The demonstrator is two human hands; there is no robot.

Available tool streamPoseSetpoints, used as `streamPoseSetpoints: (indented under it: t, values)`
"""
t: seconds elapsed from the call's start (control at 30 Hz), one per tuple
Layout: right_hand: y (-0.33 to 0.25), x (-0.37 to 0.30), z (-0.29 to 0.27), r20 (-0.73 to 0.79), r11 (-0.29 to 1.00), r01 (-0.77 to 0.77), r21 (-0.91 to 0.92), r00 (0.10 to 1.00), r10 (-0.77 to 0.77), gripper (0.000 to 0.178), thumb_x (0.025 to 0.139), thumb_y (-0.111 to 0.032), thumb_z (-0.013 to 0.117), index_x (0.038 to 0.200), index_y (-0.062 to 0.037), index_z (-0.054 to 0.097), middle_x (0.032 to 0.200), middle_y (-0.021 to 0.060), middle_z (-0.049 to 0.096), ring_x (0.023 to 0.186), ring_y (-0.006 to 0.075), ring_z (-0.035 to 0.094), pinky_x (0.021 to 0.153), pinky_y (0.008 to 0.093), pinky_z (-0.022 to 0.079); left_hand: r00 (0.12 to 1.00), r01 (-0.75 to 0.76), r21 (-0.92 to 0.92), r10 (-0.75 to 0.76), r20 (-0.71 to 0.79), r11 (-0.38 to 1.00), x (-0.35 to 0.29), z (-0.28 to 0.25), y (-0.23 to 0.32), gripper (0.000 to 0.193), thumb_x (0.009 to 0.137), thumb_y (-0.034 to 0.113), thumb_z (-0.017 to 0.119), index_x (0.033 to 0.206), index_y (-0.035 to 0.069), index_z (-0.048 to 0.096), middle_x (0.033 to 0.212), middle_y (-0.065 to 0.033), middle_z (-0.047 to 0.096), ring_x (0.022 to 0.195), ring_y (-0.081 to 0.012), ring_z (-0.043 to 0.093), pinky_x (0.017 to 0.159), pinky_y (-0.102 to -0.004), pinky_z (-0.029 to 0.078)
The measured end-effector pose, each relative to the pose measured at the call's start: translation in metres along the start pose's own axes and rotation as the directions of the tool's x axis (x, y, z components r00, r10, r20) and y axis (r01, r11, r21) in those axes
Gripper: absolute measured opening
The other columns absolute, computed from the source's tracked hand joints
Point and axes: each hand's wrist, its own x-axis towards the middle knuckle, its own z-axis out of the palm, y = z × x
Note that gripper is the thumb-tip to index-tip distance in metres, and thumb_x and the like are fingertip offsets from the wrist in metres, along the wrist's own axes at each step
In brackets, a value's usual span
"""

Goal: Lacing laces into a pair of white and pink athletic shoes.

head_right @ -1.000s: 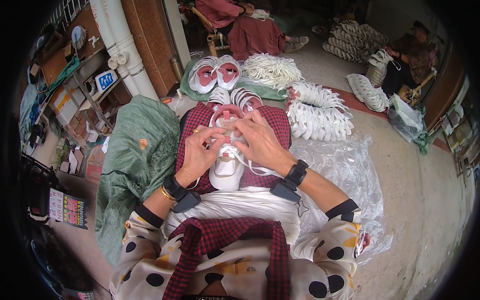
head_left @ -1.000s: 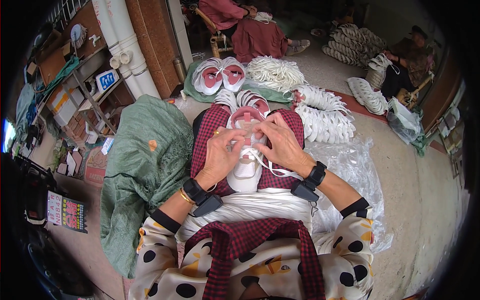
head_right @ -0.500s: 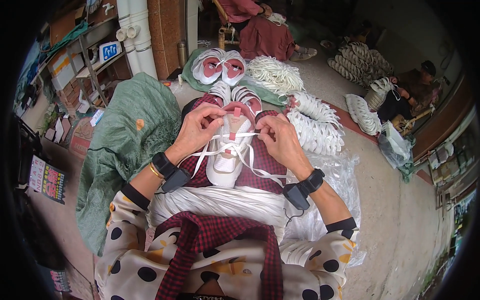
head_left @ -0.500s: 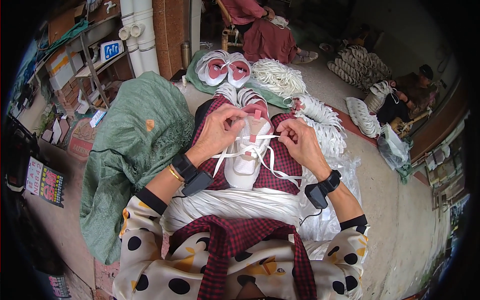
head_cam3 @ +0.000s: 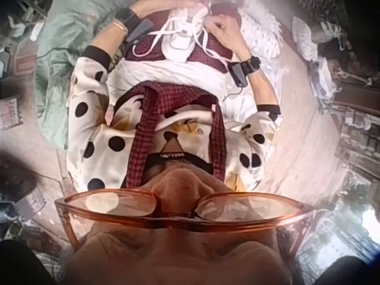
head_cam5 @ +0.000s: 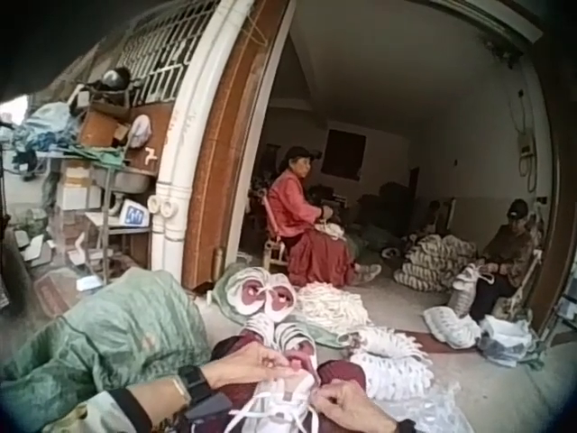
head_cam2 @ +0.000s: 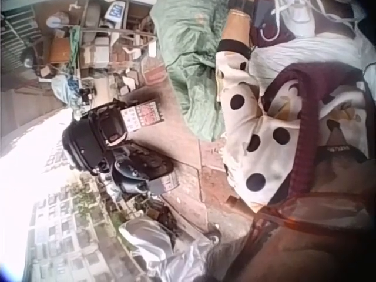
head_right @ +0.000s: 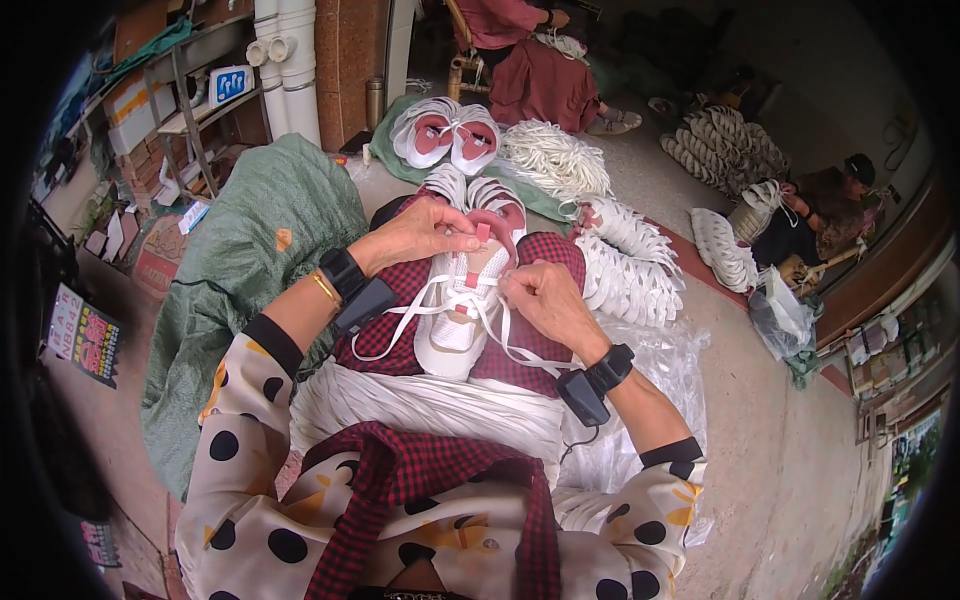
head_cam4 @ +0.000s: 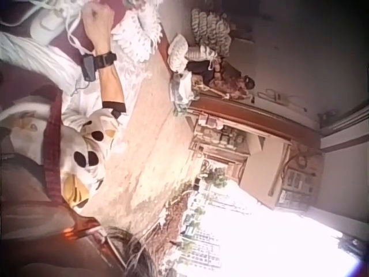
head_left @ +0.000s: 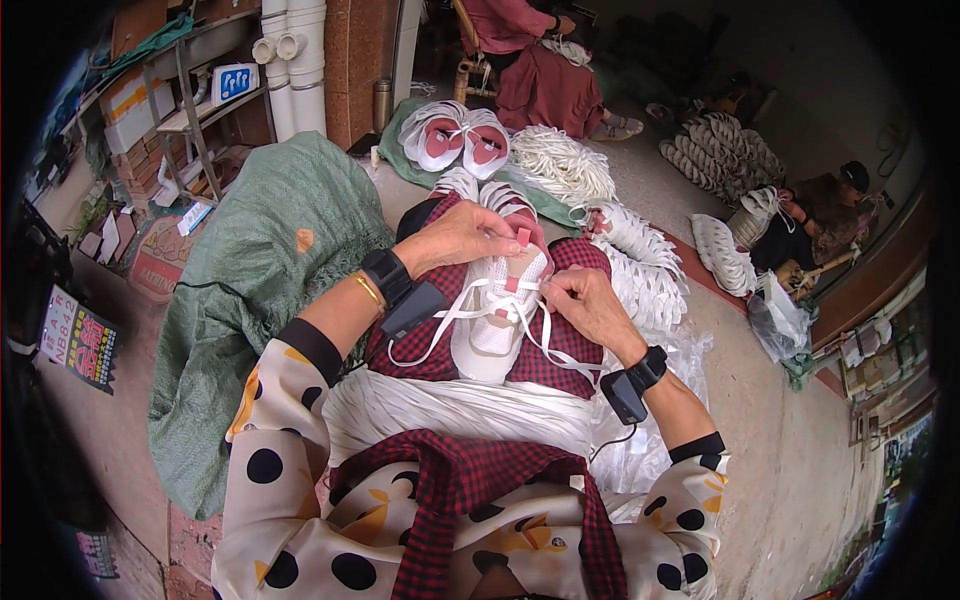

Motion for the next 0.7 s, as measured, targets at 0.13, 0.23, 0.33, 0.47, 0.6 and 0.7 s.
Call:
streamPoseSetpoints:
  t: [0.13,0.23,0.33,0.47,0.6,0.7]
  values:
    - [0.027,-0.025,-0.047,-0.150,0.982,-0.005,-0.190,0.988,-0.024,0.033,0.091,-0.021,0.060,0.070,0.0040,0.061,0.064,0.0141,0.060,0.066,0.0307,0.057,0.067,0.0405,0.047,1.000,0.016,-0.011,-0.016,0.006,1.000,-0.006,-0.002,0.003,0.025,0.082,0.023,0.081,0.094,0.002,0.076,0.083,-0.0027,0.070,0.078,-0.0090,0.061,0.072,-0.0267,0.049]
    - [0.034,-0.038,-0.053,-0.191,0.980,-0.087,-0.179,0.980,0.052,0.034,0.092,-0.023,0.060,0.071,0.0032,0.062,0.066,0.0133,0.061,0.070,0.0311,0.060,0.070,0.0404,0.048,0.999,0.049,-0.059,-0.049,0.003,0.997,-0.006,0.000,0.010,0.026,0.082,0.025,0.081,0.095,0.002,0.076,0.084,-0.0026,0.070,0.077,-0.0078,0.060,0.070,-0.0257,0.049]
    - [0.019,-0.036,-0.039,-0.263,0.984,-0.062,-0.168,0.965,0.016,0.033,0.093,-0.025,0.060,0.074,0.0014,0.063,0.073,0.0129,0.062,0.075,0.0308,0.061,0.073,0.0406,0.049,0.975,-0.063,0.170,0.097,-0.200,0.983,-0.019,0.002,0.014,0.019,0.081,0.019,0.078,0.088,0.002,0.072,0.077,-0.0013,0.063,0.066,-0.0077,0.052,0.062,-0.0253,0.045]
    - [0.002,-0.028,-0.027,-0.306,0.987,-0.037,-0.158,0.952,-0.013,0.033,0.092,-0.029,0.062,0.077,0.0004,0.064,0.078,0.0134,0.061,0.079,0.0308,0.058,0.074,0.0410,0.046,0.944,-0.235,0.403,0.306,-0.123,0.885,-0.037,0.017,0.038,0.009,0.083,0.008,0.073,0.082,0.002,0.067,0.072,0.0011,0.049,0.062,-0.0093,0.043,0.060,-0.0271,0.039]
    - [-0.018,-0.028,0.008,-0.195,0.983,0.104,-0.155,0.972,-0.133,0.027,0.088,-0.024,0.066,0.076,-0.0005,0.066,0.072,0.0121,0.061,0.072,0.0298,0.057,0.074,0.0405,0.045,0.911,-0.353,0.611,0.410,0.050,0.709,-0.047,0.037,0.036,0.008,0.074,0.006,0.069,0.078,0.001,0.066,0.066,-0.0088,0.055,0.061,-0.0263,0.055,0.069,-0.0390,0.046]
    - [-0.008,-0.028,0.030,-0.259,0.981,0.140,-0.135,0.951,-0.171,0.020,0.085,-0.017,0.068,0.075,0.0005,0.065,0.073,0.0118,0.063,0.071,0.0300,0.060,0.077,0.0388,0.046,0.926,-0.318,0.640,0.373,0.052,0.700,-0.043,0.050,0.037,0.007,0.072,0.005,0.068,0.077,0.001,0.066,0.067,-0.0111,0.056,0.063,-0.0302,0.057,0.069,-0.0408,0.047]
